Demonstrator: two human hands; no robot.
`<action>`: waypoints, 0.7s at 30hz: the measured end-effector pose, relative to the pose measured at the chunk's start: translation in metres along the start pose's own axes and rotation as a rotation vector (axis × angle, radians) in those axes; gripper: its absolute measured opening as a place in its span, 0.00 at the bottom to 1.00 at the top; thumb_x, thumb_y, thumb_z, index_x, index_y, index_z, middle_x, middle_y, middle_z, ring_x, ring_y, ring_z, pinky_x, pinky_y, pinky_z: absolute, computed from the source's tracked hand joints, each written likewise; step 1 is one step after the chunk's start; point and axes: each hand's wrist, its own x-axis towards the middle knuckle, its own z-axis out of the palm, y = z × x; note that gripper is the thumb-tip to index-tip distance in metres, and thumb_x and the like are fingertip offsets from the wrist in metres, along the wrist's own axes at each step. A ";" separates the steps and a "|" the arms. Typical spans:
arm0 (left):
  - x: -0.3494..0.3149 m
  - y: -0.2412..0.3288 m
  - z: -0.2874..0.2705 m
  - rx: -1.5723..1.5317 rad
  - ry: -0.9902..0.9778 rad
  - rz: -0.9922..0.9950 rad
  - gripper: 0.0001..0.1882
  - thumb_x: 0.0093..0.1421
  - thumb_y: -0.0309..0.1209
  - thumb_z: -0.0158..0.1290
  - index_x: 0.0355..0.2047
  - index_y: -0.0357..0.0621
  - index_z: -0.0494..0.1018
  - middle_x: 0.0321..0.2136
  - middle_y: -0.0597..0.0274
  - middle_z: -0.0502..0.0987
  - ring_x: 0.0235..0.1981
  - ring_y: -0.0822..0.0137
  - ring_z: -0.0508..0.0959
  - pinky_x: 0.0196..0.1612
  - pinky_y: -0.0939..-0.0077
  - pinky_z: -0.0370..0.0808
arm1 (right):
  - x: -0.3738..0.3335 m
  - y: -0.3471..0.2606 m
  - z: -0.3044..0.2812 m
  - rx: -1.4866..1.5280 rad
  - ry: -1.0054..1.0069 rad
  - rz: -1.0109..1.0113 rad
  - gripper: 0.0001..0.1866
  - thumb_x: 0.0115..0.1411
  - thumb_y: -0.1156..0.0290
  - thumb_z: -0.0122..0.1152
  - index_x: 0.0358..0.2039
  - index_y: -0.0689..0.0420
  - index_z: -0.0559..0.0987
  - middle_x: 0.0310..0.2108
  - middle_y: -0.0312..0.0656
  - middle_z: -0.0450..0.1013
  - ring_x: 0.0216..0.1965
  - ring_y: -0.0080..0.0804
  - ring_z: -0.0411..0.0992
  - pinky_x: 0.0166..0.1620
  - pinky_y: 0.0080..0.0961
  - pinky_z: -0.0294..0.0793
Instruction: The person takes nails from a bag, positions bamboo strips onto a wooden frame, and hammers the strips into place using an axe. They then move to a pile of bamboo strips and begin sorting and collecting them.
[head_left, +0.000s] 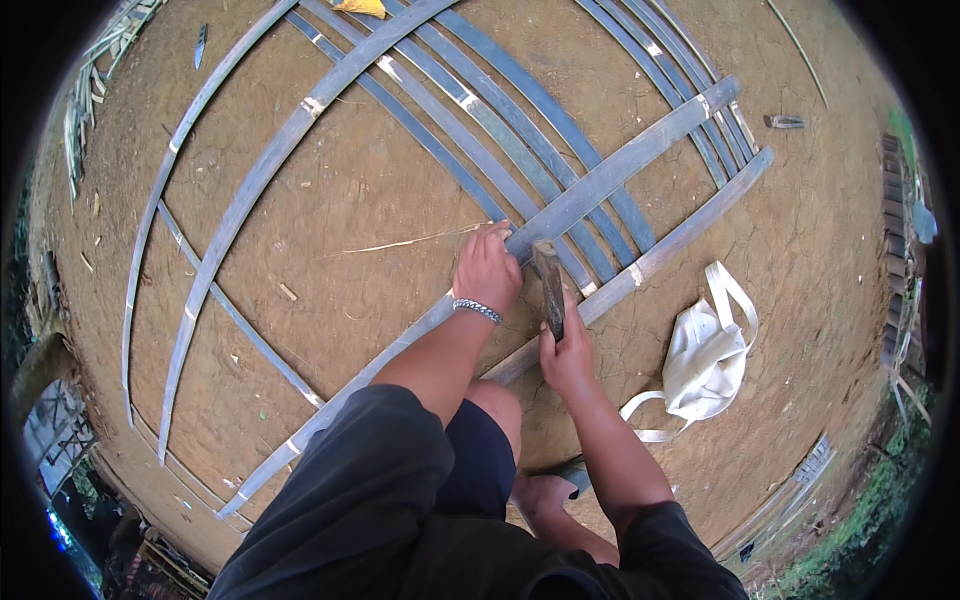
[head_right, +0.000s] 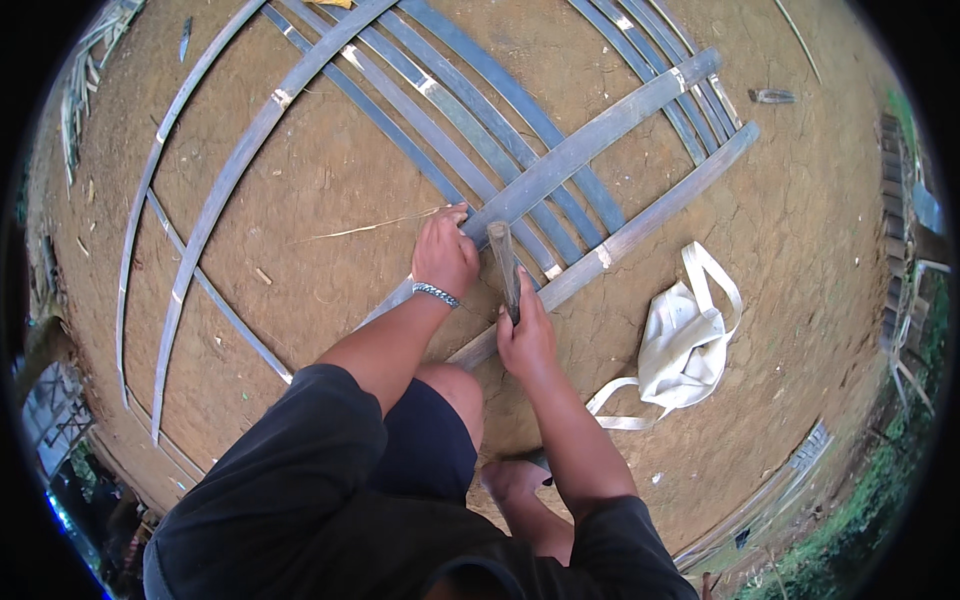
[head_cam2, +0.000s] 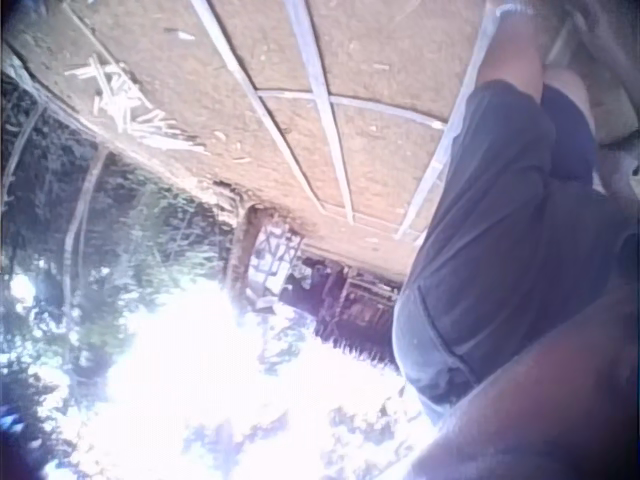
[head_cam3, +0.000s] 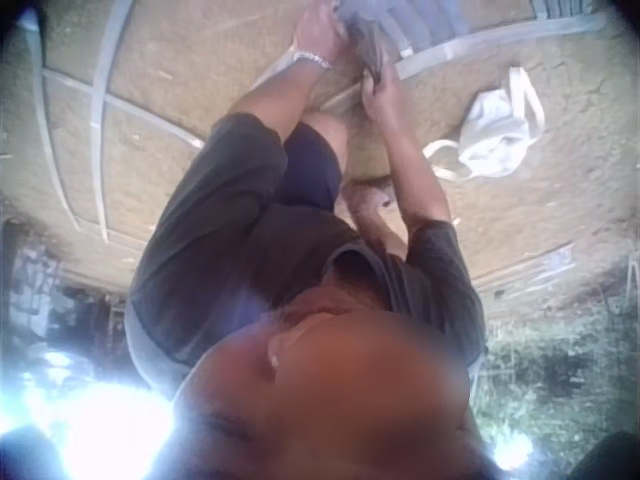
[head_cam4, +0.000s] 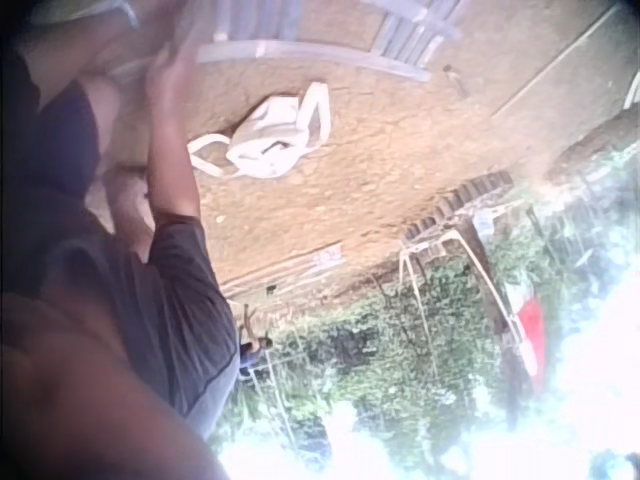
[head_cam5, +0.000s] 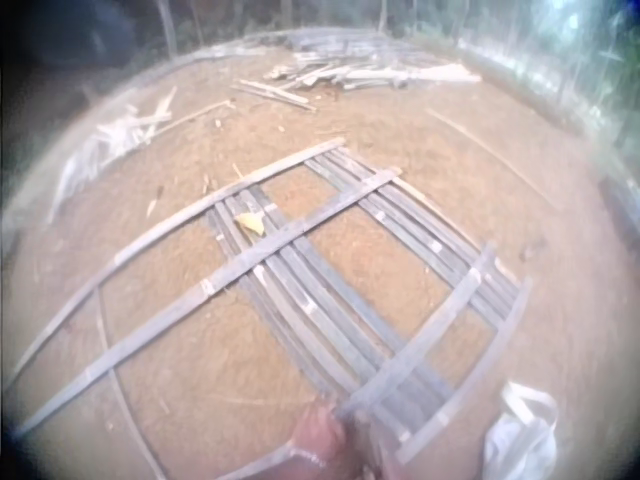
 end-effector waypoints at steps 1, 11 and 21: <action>0.001 0.000 0.000 -0.002 0.010 0.004 0.15 0.55 0.17 0.48 0.43 0.38 0.67 0.47 0.48 0.78 0.50 0.45 0.77 0.57 0.53 0.73 | -0.003 -0.002 -0.001 0.019 0.017 -0.008 0.36 0.62 0.76 0.56 0.70 0.59 0.58 0.56 0.65 0.70 0.55 0.64 0.72 0.55 0.46 0.74; 0.003 0.001 0.001 0.006 0.025 0.015 0.15 0.55 0.17 0.49 0.44 0.38 0.67 0.47 0.49 0.78 0.50 0.46 0.77 0.56 0.53 0.73 | -0.001 0.007 -0.002 0.062 -0.089 0.069 0.35 0.62 0.76 0.56 0.69 0.64 0.59 0.58 0.64 0.70 0.58 0.63 0.71 0.57 0.44 0.73; 0.003 -0.001 -0.003 -0.015 0.011 0.015 0.17 0.54 0.18 0.49 0.45 0.38 0.67 0.48 0.49 0.78 0.51 0.45 0.77 0.60 0.52 0.72 | 0.007 -0.006 0.004 -0.010 -0.106 0.055 0.34 0.62 0.74 0.57 0.69 0.60 0.61 0.58 0.64 0.69 0.56 0.67 0.71 0.55 0.49 0.74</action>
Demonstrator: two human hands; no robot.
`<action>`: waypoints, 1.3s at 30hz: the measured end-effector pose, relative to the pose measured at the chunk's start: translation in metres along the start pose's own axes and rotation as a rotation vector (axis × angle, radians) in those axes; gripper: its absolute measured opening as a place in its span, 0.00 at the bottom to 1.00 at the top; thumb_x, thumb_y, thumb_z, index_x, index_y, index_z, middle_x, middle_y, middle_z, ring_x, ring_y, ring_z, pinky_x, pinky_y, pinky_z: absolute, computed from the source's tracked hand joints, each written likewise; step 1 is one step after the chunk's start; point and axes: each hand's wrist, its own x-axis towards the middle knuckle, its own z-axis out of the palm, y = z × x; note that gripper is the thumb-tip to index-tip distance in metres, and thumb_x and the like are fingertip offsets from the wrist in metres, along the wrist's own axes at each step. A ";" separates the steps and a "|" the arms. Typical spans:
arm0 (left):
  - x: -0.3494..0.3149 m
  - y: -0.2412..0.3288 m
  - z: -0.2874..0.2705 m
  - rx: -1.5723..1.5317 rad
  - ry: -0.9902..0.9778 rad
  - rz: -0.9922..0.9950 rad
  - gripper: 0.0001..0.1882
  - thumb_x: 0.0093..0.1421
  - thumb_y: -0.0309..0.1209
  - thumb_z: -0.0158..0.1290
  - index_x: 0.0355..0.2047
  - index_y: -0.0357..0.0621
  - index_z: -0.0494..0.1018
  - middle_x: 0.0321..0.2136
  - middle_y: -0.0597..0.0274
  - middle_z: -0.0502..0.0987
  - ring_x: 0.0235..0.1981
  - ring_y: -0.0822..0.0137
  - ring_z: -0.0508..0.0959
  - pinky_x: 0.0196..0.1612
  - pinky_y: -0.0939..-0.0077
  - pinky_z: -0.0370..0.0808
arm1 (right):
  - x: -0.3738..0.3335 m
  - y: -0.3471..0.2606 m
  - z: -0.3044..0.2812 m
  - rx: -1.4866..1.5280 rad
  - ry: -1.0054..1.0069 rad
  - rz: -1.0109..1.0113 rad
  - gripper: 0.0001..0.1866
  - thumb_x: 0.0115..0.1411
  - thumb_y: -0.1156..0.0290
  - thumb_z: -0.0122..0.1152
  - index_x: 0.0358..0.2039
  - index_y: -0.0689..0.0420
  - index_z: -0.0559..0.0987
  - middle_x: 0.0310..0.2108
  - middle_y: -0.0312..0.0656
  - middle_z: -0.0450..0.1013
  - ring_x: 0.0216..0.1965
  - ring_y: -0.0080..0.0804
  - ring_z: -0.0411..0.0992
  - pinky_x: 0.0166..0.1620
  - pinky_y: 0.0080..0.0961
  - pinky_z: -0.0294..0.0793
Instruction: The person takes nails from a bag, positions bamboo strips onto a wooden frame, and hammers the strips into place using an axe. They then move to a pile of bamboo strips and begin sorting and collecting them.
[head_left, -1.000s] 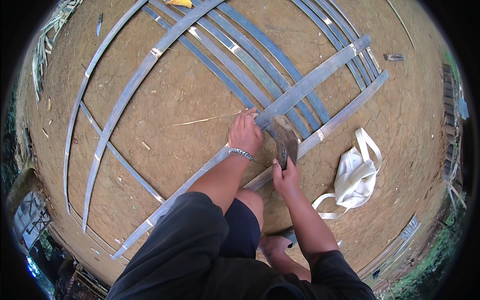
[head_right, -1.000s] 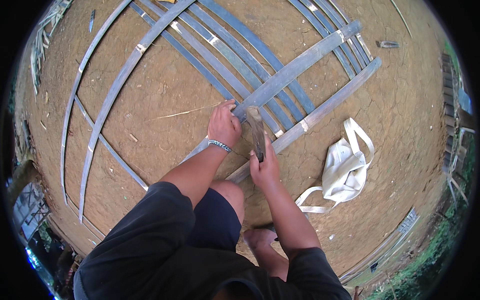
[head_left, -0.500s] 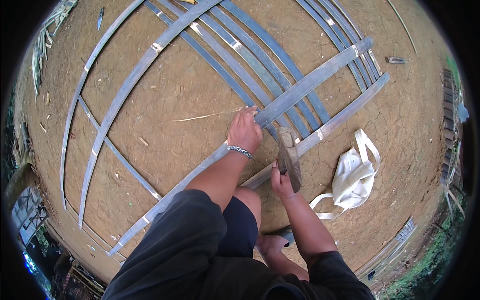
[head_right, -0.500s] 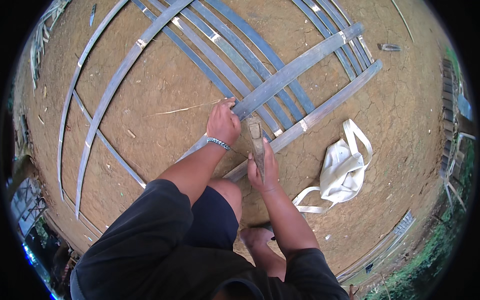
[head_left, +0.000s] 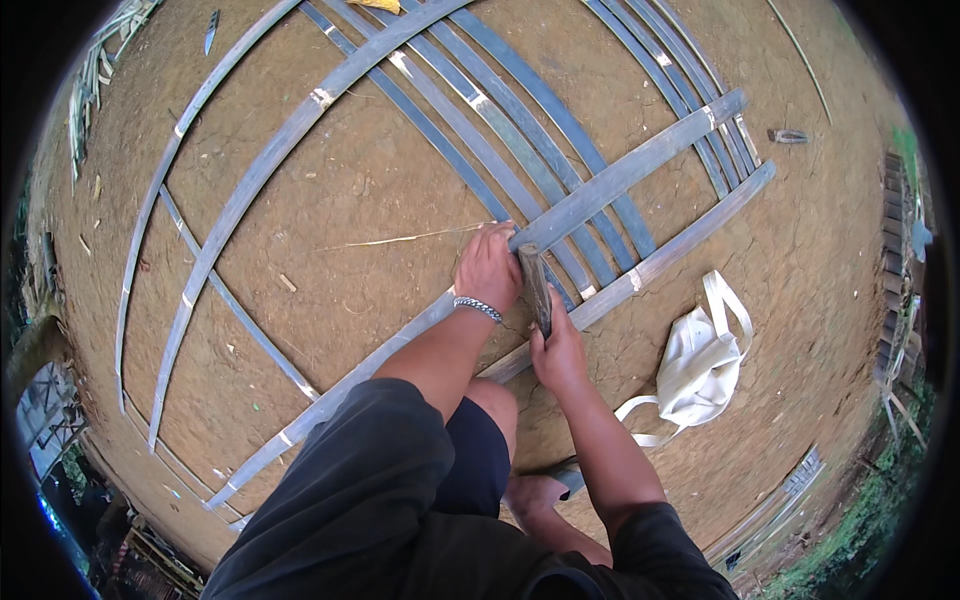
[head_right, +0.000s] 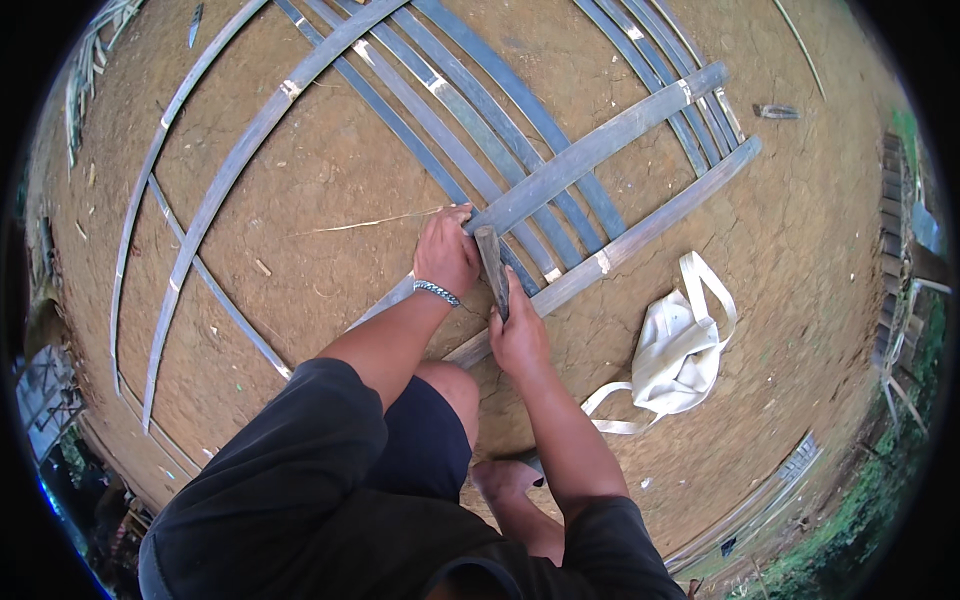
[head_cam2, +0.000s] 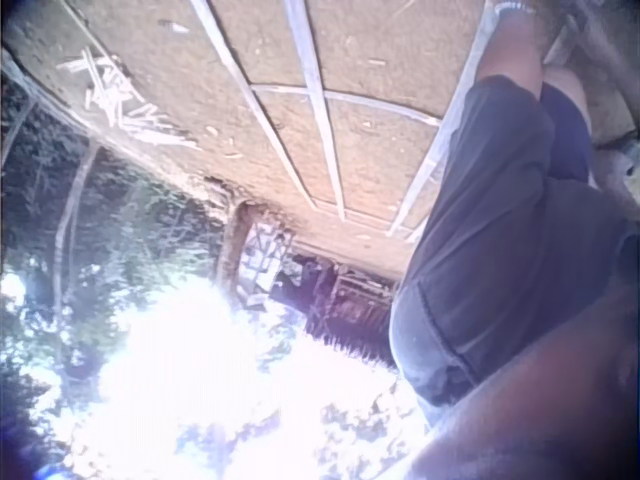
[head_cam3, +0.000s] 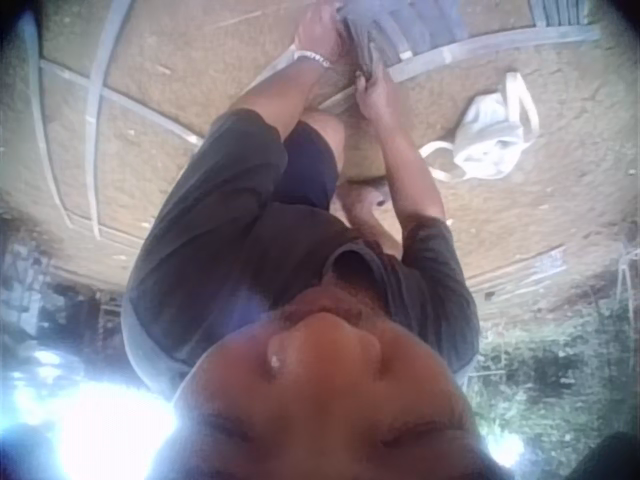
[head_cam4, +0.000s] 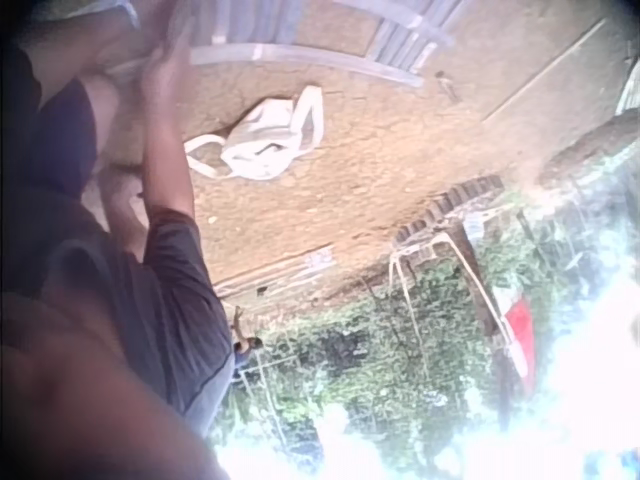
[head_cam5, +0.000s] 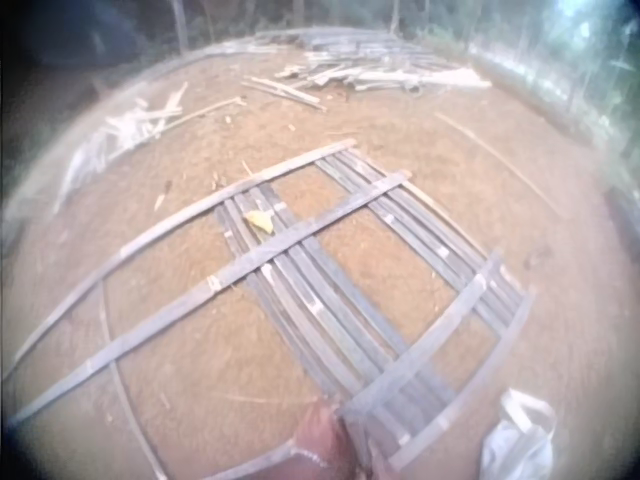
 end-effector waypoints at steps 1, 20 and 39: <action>0.000 0.000 0.000 -0.005 -0.003 -0.001 0.17 0.54 0.17 0.49 0.46 0.38 0.66 0.48 0.49 0.78 0.51 0.45 0.77 0.61 0.52 0.72 | -0.001 0.001 0.000 0.022 -0.002 -0.016 0.35 0.62 0.74 0.57 0.69 0.61 0.60 0.59 0.65 0.69 0.56 0.66 0.71 0.55 0.48 0.74; -0.004 -0.004 -0.001 -0.038 -0.034 -0.066 0.17 0.52 0.18 0.52 0.43 0.40 0.68 0.50 0.51 0.78 0.53 0.48 0.76 0.64 0.51 0.70 | 0.003 -0.003 -0.004 -0.140 -0.006 0.010 0.38 0.60 0.77 0.58 0.71 0.55 0.57 0.56 0.62 0.72 0.53 0.63 0.74 0.54 0.47 0.75; -0.004 0.008 0.004 0.081 -0.030 -0.095 0.18 0.54 0.17 0.46 0.47 0.40 0.71 0.49 0.47 0.78 0.51 0.47 0.76 0.56 0.54 0.73 | -0.258 0.102 -0.242 -0.339 -0.190 0.191 0.36 0.57 0.78 0.59 0.67 0.51 0.65 0.47 0.58 0.77 0.45 0.61 0.77 0.47 0.46 0.79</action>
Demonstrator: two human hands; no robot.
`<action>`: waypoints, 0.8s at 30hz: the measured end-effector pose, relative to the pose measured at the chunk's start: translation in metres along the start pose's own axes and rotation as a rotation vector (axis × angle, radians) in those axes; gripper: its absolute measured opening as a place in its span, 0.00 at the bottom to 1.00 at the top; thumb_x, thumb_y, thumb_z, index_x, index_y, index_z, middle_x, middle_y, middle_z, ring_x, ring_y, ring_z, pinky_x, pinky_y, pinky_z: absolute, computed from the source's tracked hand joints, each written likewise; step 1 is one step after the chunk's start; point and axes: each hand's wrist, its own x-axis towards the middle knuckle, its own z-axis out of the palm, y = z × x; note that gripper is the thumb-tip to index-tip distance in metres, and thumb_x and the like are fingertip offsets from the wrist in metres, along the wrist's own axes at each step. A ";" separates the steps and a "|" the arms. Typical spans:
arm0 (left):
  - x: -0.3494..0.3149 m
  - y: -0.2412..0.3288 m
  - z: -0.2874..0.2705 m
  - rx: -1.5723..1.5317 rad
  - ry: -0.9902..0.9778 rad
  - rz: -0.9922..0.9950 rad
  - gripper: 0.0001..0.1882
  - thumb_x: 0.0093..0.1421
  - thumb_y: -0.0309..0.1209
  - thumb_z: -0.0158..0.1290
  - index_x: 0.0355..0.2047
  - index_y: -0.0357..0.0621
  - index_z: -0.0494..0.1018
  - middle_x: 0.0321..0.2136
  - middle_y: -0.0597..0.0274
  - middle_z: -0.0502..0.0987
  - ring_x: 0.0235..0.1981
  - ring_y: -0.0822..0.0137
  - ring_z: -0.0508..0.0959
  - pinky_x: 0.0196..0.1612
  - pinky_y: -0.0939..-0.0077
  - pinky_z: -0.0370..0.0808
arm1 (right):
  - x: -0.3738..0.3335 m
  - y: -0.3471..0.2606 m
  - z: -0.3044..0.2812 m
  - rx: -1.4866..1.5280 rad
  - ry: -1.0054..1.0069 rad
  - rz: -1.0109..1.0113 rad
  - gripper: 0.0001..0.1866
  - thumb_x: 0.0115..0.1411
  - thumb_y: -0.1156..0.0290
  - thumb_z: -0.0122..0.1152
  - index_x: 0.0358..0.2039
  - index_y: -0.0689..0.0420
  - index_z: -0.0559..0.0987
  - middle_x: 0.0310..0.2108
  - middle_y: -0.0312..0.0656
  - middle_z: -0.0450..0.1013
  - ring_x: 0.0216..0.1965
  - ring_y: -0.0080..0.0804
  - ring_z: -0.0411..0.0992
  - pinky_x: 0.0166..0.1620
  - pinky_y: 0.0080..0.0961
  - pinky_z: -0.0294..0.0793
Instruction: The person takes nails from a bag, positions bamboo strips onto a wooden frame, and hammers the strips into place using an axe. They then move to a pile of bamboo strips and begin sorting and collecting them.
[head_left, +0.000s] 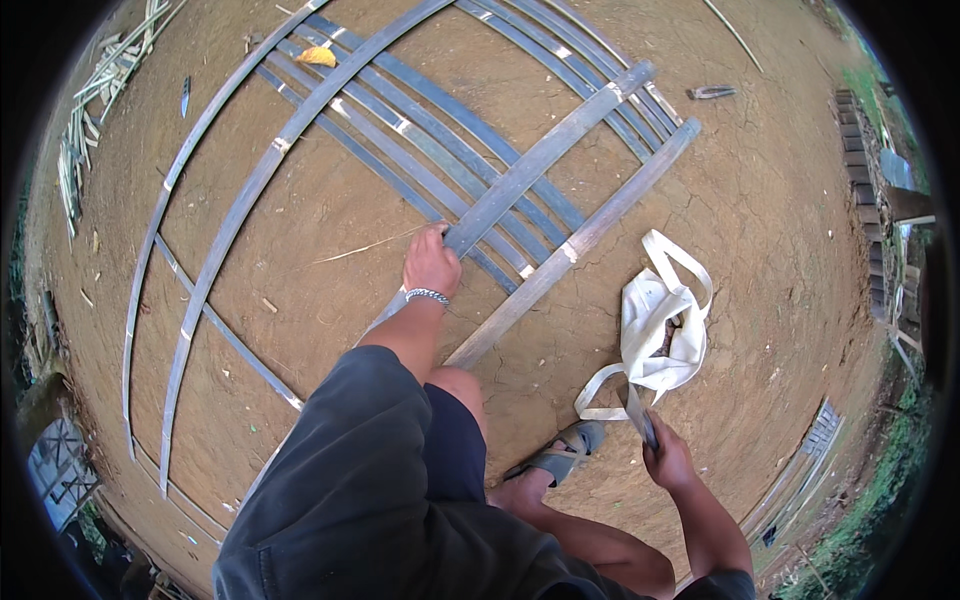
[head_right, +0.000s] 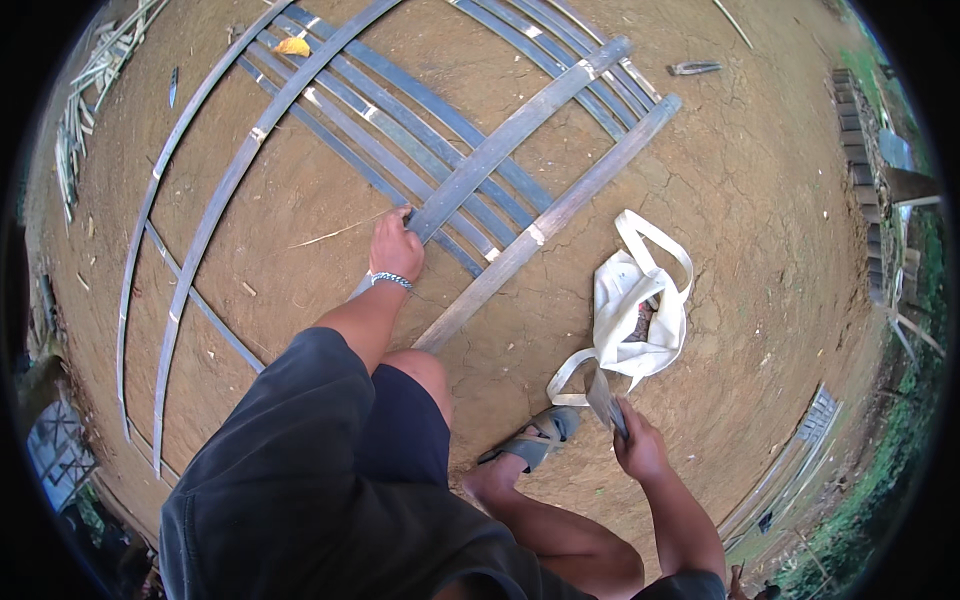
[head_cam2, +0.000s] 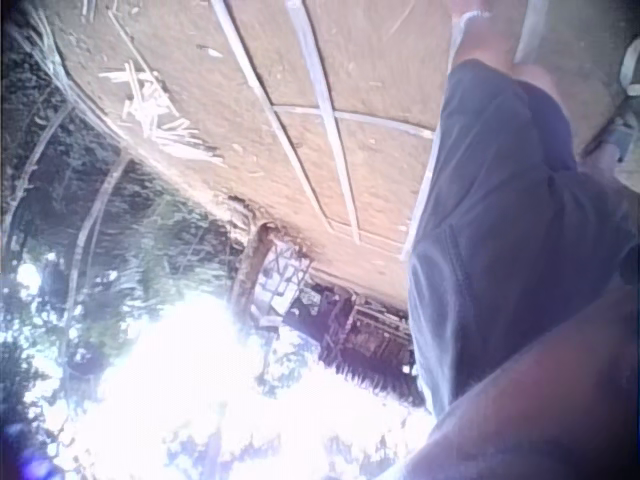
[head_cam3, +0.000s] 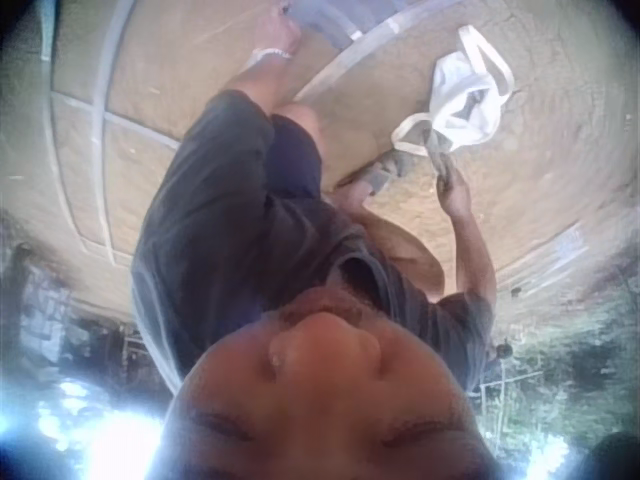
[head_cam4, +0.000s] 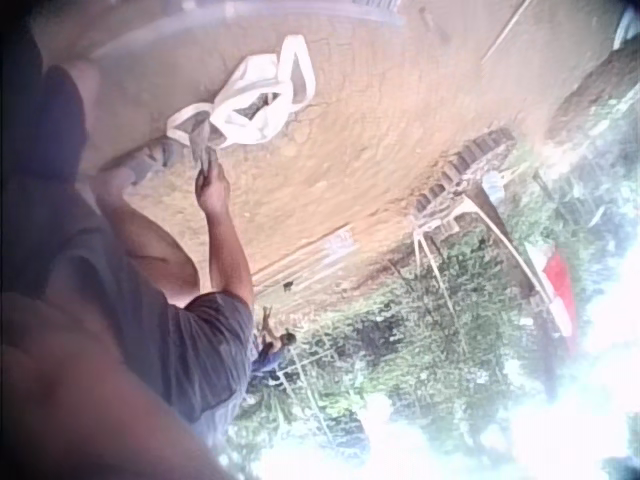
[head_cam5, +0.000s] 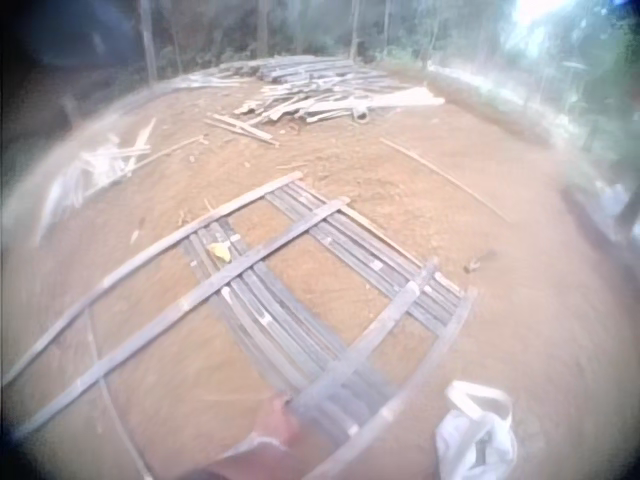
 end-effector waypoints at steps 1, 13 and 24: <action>0.003 0.006 0.002 0.001 -0.024 -0.006 0.19 0.55 0.18 0.47 0.48 0.40 0.71 0.49 0.46 0.78 0.51 0.46 0.76 0.56 0.54 0.73 | -0.029 0.016 0.001 -0.010 0.027 0.008 0.36 0.57 0.78 0.59 0.67 0.51 0.66 0.46 0.58 0.77 0.44 0.61 0.77 0.46 0.46 0.79; -0.058 0.057 -0.085 0.283 -0.608 -0.413 0.28 0.63 0.29 0.51 0.64 0.41 0.63 0.60 0.37 0.71 0.61 0.40 0.71 0.64 0.55 0.67 | -0.107 0.133 0.118 0.230 0.177 0.126 0.40 0.55 0.72 0.64 0.70 0.46 0.63 0.47 0.56 0.76 0.43 0.58 0.78 0.46 0.47 0.78; -0.151 0.042 -0.231 0.242 -0.636 -0.579 0.25 0.62 0.37 0.57 0.57 0.39 0.73 0.54 0.46 0.79 0.56 0.52 0.78 0.60 0.63 0.74 | -0.028 0.094 0.078 0.394 0.009 -0.194 0.39 0.57 0.67 0.59 0.71 0.46 0.61 0.49 0.59 0.76 0.49 0.60 0.76 0.53 0.46 0.75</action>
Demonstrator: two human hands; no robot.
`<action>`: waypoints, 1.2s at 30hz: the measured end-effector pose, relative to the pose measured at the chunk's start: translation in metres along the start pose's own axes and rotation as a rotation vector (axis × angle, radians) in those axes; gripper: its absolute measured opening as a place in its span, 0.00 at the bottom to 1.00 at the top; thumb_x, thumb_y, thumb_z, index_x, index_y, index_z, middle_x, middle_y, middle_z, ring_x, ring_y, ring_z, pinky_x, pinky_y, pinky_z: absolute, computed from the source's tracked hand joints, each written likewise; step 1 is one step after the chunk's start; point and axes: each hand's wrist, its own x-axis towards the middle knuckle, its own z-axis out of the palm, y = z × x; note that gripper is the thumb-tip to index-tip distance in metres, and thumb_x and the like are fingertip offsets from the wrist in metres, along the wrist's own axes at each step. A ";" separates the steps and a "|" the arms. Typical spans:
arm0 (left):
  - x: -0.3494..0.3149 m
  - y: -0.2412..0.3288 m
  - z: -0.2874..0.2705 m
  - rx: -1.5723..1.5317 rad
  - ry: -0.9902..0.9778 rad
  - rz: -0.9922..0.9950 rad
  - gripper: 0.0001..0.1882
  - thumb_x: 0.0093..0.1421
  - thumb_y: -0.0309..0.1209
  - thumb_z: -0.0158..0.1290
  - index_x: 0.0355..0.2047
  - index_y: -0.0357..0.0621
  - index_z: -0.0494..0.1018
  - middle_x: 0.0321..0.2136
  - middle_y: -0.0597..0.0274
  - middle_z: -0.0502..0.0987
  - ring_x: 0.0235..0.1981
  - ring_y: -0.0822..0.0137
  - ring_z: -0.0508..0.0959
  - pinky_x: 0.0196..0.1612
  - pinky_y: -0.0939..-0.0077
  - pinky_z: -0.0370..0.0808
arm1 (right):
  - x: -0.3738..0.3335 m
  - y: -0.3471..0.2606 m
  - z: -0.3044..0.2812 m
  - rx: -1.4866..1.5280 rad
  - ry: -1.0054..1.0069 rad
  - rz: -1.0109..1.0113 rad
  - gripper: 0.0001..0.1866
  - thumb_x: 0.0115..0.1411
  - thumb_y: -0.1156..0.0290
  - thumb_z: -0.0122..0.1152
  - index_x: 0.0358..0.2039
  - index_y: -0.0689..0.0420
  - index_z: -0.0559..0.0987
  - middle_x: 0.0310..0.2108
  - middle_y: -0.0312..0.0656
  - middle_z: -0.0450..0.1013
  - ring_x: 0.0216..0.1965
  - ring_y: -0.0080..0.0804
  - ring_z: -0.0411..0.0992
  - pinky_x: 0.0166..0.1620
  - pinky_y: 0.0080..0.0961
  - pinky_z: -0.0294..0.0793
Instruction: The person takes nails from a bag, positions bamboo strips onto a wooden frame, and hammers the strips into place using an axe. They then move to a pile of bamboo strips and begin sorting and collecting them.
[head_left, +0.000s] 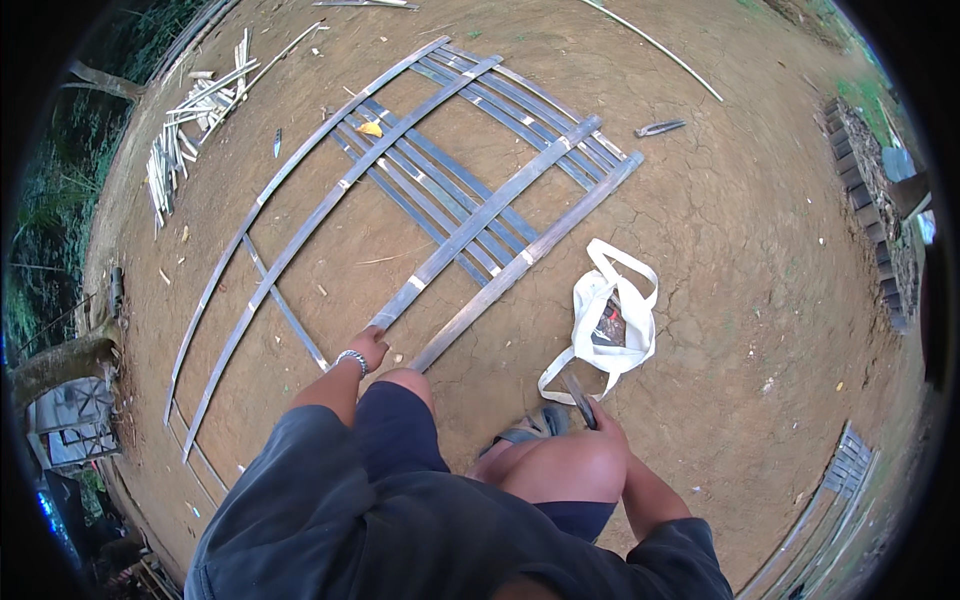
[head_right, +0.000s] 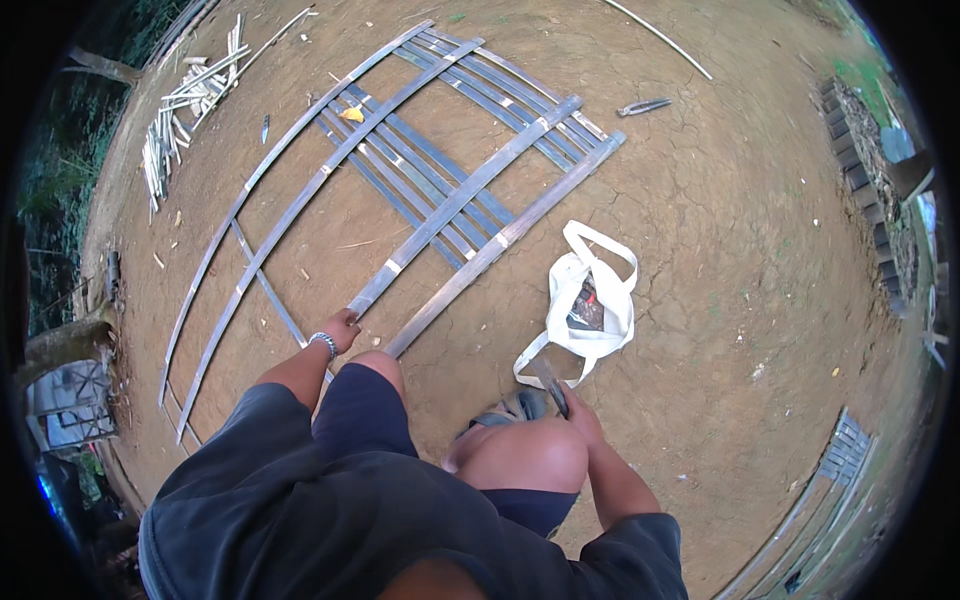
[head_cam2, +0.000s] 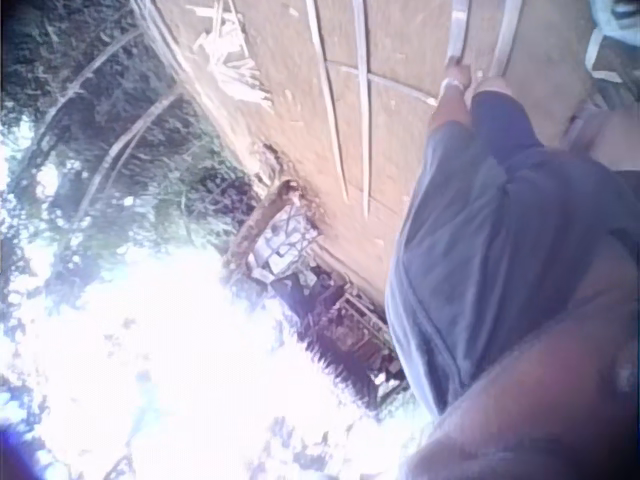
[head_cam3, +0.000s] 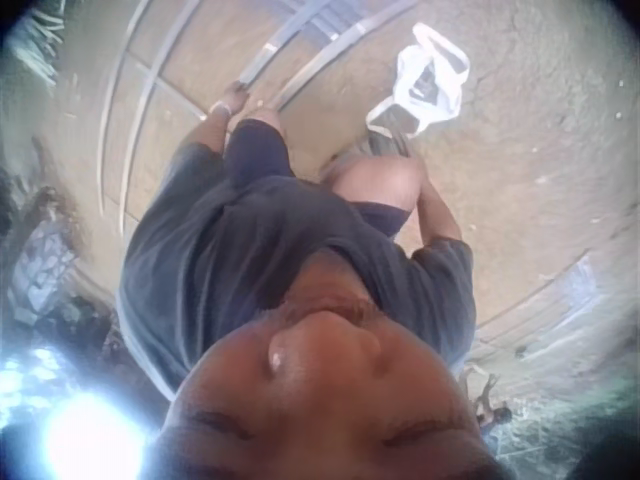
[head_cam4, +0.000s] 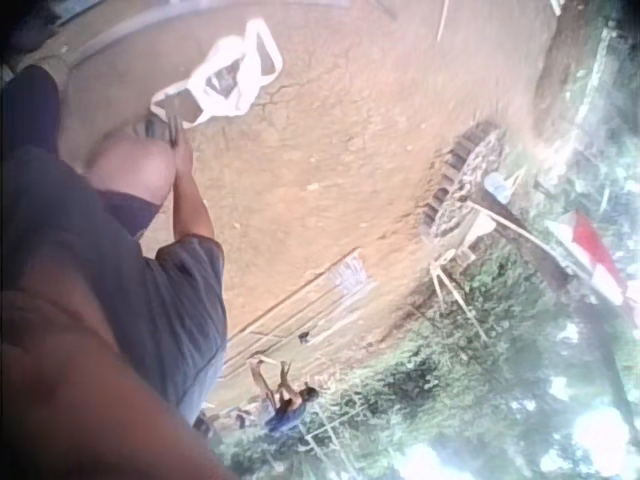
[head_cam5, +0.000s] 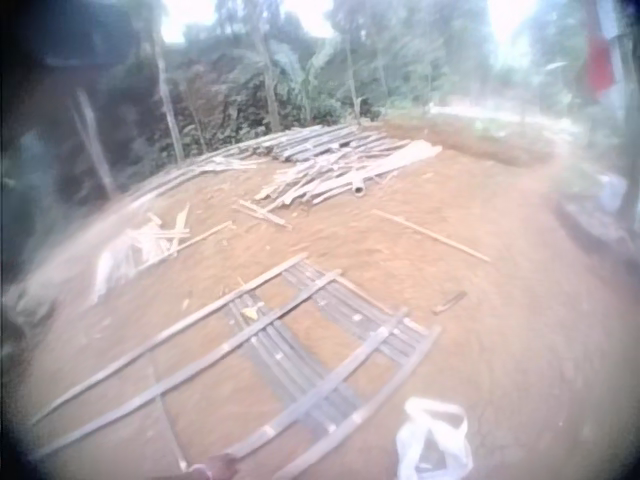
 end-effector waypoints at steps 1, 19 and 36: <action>-0.020 -0.015 -0.011 -0.014 -0.010 -0.008 0.25 0.62 0.37 0.57 0.57 0.39 0.73 0.54 0.46 0.79 0.56 0.52 0.79 0.59 0.64 0.74 | 0.006 -0.040 -0.013 -0.036 -0.088 0.110 0.39 0.57 0.68 0.59 0.70 0.48 0.62 0.48 0.60 0.76 0.49 0.60 0.76 0.53 0.46 0.75; -0.368 -0.109 -0.038 0.018 -0.768 0.093 0.30 0.73 0.53 0.36 0.63 0.47 0.71 0.58 0.45 0.75 0.61 0.46 0.72 0.67 0.63 0.65 | -0.093 -0.203 -0.043 0.406 -0.216 0.891 0.26 0.58 0.80 0.53 0.59 0.57 0.65 0.26 0.44 0.70 0.21 0.34 0.71 0.25 0.36 0.76; -0.424 -0.129 -0.055 -0.251 -0.776 -0.196 0.37 0.67 0.60 0.44 0.61 0.40 0.73 0.60 0.41 0.73 0.63 0.47 0.72 0.67 0.62 0.65 | -0.193 -0.260 0.013 -0.029 -0.316 1.017 0.29 0.59 0.77 0.58 0.61 0.57 0.63 0.29 0.48 0.72 0.21 0.39 0.74 0.23 0.38 0.76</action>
